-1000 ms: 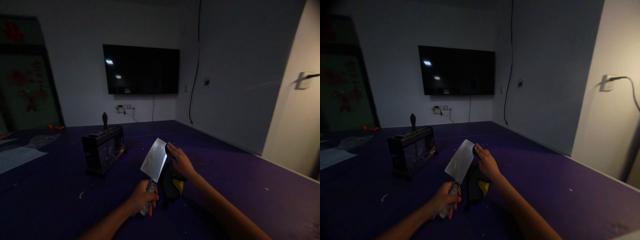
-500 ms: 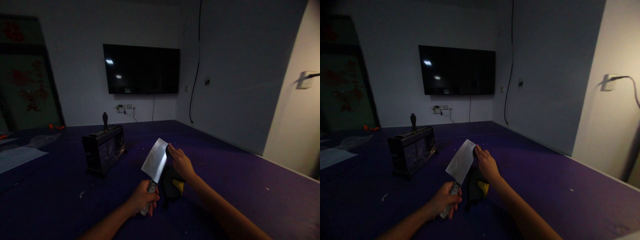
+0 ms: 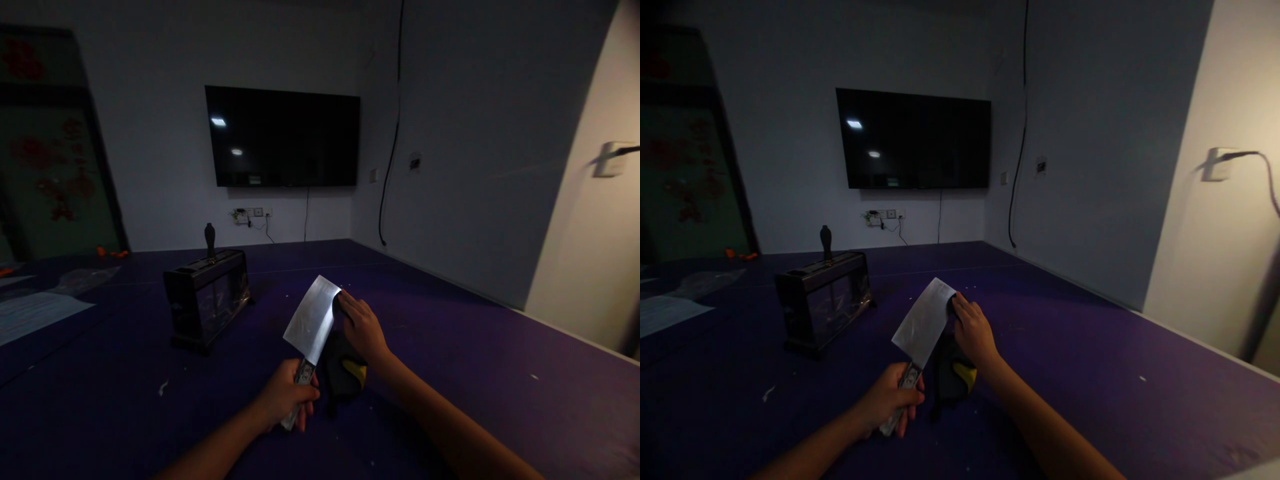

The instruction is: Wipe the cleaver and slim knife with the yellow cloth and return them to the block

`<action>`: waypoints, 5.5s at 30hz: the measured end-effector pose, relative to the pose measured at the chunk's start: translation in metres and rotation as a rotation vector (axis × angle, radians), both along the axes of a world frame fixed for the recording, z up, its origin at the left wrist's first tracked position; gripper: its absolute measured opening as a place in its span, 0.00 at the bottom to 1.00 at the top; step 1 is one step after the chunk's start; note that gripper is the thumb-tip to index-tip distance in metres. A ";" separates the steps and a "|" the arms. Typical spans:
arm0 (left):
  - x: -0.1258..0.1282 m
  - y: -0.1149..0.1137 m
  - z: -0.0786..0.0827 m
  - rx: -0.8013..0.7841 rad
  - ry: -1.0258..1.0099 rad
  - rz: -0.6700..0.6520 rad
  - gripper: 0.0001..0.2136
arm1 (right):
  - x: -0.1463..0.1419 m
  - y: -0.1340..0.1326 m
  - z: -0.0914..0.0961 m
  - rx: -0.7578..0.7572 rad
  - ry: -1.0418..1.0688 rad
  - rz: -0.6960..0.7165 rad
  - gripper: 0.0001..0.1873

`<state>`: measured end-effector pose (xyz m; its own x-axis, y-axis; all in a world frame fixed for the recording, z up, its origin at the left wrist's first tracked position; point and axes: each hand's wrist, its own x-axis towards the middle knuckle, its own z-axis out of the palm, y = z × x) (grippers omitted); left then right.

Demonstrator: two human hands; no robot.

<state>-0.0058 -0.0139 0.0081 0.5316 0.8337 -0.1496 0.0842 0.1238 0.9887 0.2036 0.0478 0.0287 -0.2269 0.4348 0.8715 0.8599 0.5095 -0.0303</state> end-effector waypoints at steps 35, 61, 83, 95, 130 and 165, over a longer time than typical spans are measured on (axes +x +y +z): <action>0.001 0.000 -0.003 0.015 0.004 0.093 0.12 | -0.048 -0.040 0.010 -0.164 -0.440 0.317 0.20; -0.003 0.003 -0.004 0.022 0.038 -0.005 0.12 | -0.028 -0.024 0.017 -0.139 -0.219 0.258 0.28; 0.001 0.002 -0.003 0.056 0.004 0.037 0.08 | -0.051 -0.044 0.014 -0.182 -0.455 0.481 0.20; 0.001 0.001 -0.002 0.059 0.104 -0.009 0.10 | -0.024 -0.019 0.021 -0.253 -0.304 -0.119 0.29; 0.002 0.003 -0.005 0.118 0.112 0.004 0.08 | -0.040 -0.039 0.022 -0.323 -0.388 0.060 0.26; 0.004 -0.001 -0.001 0.182 0.259 -0.018 0.07 | -0.026 -0.035 0.033 -0.306 -0.290 -0.054 0.26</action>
<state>-0.0017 -0.0148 0.0068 0.5102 0.8501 -0.1306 0.3363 -0.0574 0.9400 0.1778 0.0128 0.0616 -0.4131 0.6814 0.6042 0.8806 0.4681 0.0740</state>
